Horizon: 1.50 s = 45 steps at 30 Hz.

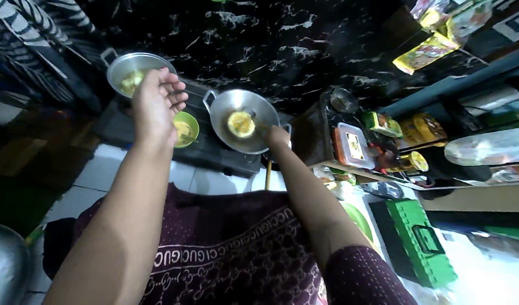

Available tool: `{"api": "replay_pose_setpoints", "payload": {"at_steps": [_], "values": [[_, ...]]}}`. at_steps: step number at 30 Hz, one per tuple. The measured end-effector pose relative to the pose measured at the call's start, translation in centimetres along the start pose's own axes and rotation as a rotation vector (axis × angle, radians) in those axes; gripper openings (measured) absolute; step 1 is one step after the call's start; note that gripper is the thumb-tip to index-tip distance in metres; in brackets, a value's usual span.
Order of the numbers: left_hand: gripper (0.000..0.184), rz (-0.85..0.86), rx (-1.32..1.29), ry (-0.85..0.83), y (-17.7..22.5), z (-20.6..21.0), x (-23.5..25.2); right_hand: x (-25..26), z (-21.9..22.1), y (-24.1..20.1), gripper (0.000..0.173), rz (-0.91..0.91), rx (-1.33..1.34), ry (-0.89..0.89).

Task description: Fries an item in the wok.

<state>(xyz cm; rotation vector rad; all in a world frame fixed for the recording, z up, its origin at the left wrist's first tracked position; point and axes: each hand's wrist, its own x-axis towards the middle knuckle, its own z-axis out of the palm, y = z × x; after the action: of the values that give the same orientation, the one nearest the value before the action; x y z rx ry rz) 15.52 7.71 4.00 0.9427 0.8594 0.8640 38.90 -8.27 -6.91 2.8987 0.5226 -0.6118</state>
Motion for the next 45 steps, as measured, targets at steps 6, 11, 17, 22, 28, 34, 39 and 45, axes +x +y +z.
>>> {"api": "replay_pose_setpoints", "payload": {"at_steps": [6,11,17,22,28,34,39,45], "values": [[0.028,0.01,0.002,-0.005,-0.1,0.2,0.0,0.3,0.1,0.4,0.029,-0.04,-0.017,0.093],[0.027,0.006,0.002,0.0,-0.2,0.4,0.0,0.3,0.1,0.8,0.031,-0.083,-0.034,0.119],[0.026,0.012,-0.004,-0.009,-0.3,0.4,-0.3,0.6,0.5,1.3,0.037,-0.149,-0.09,0.156],[0.027,0.005,-0.003,-0.006,-0.2,0.6,-0.5,0.4,0.1,1.8,0.037,-0.189,-0.057,0.203],[0.028,0.005,-0.006,-0.008,-0.1,0.5,-0.6,-0.8,-1.3,1.7,0.035,-0.118,-0.062,0.202],[0.029,-0.005,-0.03,-0.007,0.0,0.4,-0.7,-5.4,-5.0,0.8,0.027,0.02,-0.133,0.143],[0.028,-0.009,-0.053,-0.011,0.3,0.3,-0.7,-5.3,-4.2,0.5,0.025,0.033,-0.173,0.172],[0.028,-0.009,-0.089,0.014,0.8,0.0,-0.8,-4.5,-2.9,-0.8,0.032,0.015,-0.199,0.101]]}}
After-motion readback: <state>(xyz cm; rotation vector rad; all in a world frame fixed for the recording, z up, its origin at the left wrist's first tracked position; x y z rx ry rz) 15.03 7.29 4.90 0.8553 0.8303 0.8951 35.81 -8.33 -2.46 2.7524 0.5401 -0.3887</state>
